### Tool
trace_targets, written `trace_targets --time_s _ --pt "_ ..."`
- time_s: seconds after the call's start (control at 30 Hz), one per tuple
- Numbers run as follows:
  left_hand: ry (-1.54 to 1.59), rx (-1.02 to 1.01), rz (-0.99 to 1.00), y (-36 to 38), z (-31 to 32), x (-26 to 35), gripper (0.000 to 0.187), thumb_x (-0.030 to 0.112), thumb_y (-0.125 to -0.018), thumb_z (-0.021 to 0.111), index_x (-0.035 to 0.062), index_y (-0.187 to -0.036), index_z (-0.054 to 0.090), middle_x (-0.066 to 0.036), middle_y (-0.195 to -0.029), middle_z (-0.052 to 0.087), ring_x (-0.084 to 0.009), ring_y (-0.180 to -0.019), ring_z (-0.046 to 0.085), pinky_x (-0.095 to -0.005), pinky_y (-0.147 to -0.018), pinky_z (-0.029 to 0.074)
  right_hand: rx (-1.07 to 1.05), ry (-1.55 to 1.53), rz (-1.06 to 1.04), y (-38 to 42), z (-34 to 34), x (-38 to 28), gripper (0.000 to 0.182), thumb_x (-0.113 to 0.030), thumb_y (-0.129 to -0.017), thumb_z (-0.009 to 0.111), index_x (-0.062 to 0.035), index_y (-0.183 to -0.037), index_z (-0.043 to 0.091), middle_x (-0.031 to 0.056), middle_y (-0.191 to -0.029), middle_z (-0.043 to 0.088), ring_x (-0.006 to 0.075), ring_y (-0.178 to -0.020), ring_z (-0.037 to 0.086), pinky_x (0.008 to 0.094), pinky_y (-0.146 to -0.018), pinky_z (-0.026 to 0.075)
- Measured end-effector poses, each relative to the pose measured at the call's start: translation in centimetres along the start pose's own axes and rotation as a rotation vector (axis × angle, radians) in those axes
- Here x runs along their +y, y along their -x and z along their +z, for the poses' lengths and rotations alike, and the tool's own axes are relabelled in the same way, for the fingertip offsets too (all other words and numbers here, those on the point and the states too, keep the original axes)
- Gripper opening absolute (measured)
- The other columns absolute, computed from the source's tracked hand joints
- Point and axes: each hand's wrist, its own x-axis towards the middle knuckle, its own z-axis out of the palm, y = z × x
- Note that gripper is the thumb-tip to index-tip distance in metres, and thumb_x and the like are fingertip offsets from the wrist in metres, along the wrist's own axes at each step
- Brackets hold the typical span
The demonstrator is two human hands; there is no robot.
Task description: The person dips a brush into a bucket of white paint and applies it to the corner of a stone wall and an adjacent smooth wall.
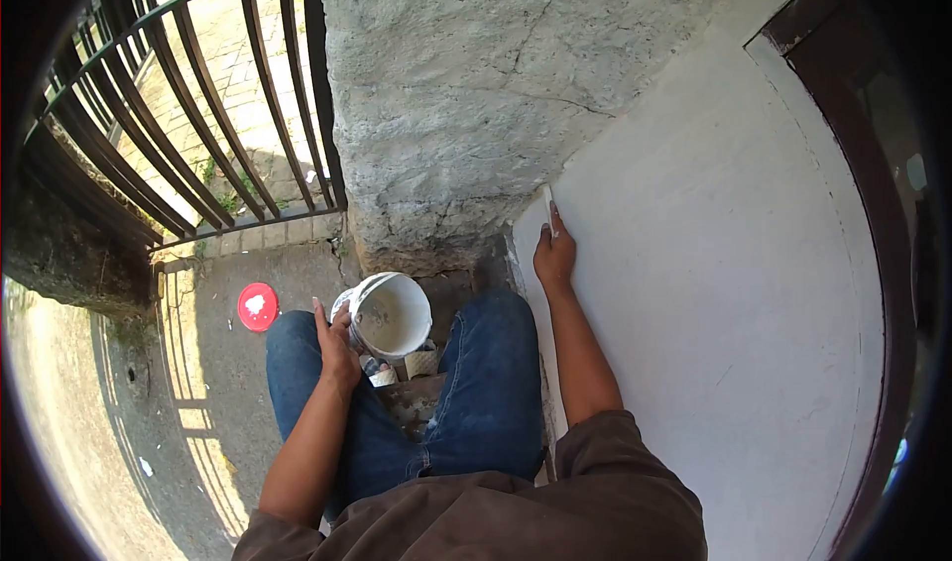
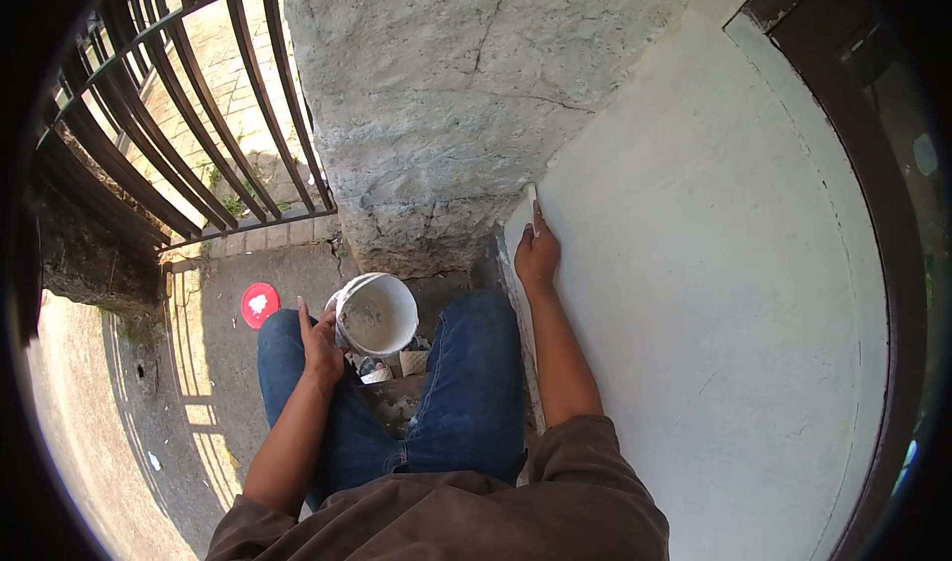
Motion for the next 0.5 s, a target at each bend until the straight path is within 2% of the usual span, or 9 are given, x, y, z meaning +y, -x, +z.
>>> trace_targets --time_s 0.03,0.1,0.17,0.27,0.37,0.4,0.43,0.47,0.5 --pt "0.010 -0.002 -0.021 -0.1 -0.7 -0.4 0.105 0.087 -0.095 0.025 0.0065 -0.162 0.036 -0.007 -0.162 0.047 -0.0310 -0.154 0.030 -0.0672 -0.120 0.000 -0.009 -0.002 0.001 0.8 -0.2 -0.7 0.052 -0.004 -0.101 0.055 -0.0049 -0.153 0.052 0.0275 -0.134 0.066 0.0427 -0.122 0.065 0.0424 -0.102 0.051" --pt "0.108 -0.022 0.004 -0.5 -1.1 -1.0 0.104 0.085 -0.096 0.028 0.0049 -0.162 0.036 -0.008 -0.161 0.048 -0.0301 -0.153 0.032 -0.0665 -0.121 0.005 0.150 -0.150 -0.108 0.7 -0.5 -1.0 0.048 -0.005 -0.105 0.050 -0.0023 -0.153 0.051 0.0256 -0.142 0.063 0.0401 -0.129 0.063 0.0423 -0.106 0.049" --pt "0.135 -0.058 0.009 -0.9 -1.4 -1.1 0.101 0.083 -0.098 0.030 0.0044 -0.162 0.036 -0.009 -0.160 0.049 -0.0288 -0.152 0.033 -0.0658 -0.121 0.010 0.189 -0.130 -0.184 0.0 -0.4 -1.6 0.047 -0.005 -0.108 0.046 0.0002 -0.154 0.048 0.0237 -0.150 0.056 0.0386 -0.137 0.057 0.0419 -0.111 0.046" --pt "0.100 -0.001 0.023 -1.0 -1.8 -1.5 0.095 0.080 -0.099 0.031 0.0085 -0.163 0.036 -0.009 -0.164 0.043 -0.0325 -0.154 0.029 -0.0692 -0.120 0.006 0.166 -0.140 -0.154 0.8 0.0 -1.0 0.050 -0.004 -0.107 0.045 0.0002 -0.157 0.042 0.0223 -0.157 0.049 0.0382 -0.142 0.052 0.0397 -0.116 0.041" --pt "0.124 -0.031 0.073 -1.7 -1.9 -1.6 0.094 0.079 -0.100 0.030 0.0108 -0.164 0.033 -0.009 -0.168 0.037 -0.0365 -0.157 0.024 -0.0722 -0.119 -0.001 0.049 -0.095 -0.095 2.2 3.1 1.4 0.054 -0.006 -0.106 0.048 -0.0075 -0.160 0.042 0.0230 -0.149 0.057 0.0401 -0.134 0.058 0.0403 -0.111 0.046" --pt "0.053 0.033 0.044 -0.4 -0.6 -0.9 0.097 0.082 -0.098 0.026 0.0091 -0.162 0.037 -0.008 -0.163 0.045 -0.0339 -0.154 0.031 -0.0703 -0.119 0.004 0.051 -0.090 -0.104 2.6 3.4 1.8 0.054 -0.006 -0.106 0.048 -0.0075 -0.160 0.042 0.0230 -0.149 0.057 0.0401 -0.134 0.058 0.0403 -0.111 0.046" --pt "-0.018 0.097 0.018 0.4 0.5 -0.1 0.102 0.085 -0.096 0.022 0.0073 -0.160 0.041 -0.007 -0.157 0.053 -0.0313 -0.150 0.037 -0.0683 -0.120 0.008 -0.064 -0.061 0.039 2.8 3.6 2.2 0.055 -0.007 -0.104 0.050 -0.0117 -0.159 0.043 0.0238 -0.143 0.061 0.0417 -0.128 0.061 0.0419 -0.108 0.048" --pt "-0.020 0.079 0.009 0.7 0.8 0.2 0.102 0.085 -0.097 0.022 0.0064 -0.159 0.042 -0.008 -0.158 0.053 -0.0318 -0.150 0.038 -0.0680 -0.120 0.008 -0.182 -0.032 0.191 3.2 4.0 2.8 0.057 -0.007 -0.103 0.053 -0.0159 -0.159 0.045 0.0246 -0.136 0.065 0.0433 -0.123 0.064 0.0435 -0.105 0.050" --pt "-0.024 0.078 0.003 0.4 0.2 0.1 0.102 0.085 -0.097 0.022 0.0064 -0.159 0.042 -0.008 -0.158 0.053 -0.0318 -0.150 0.038 -0.0680 -0.120 0.008 -0.181 -0.029 0.198 3.5 4.8 3.9 0.057 -0.007 -0.103 0.053 -0.0159 -0.159 0.045 0.0246 -0.136 0.065 0.0433 -0.123 0.064 0.0435 -0.105 0.050"
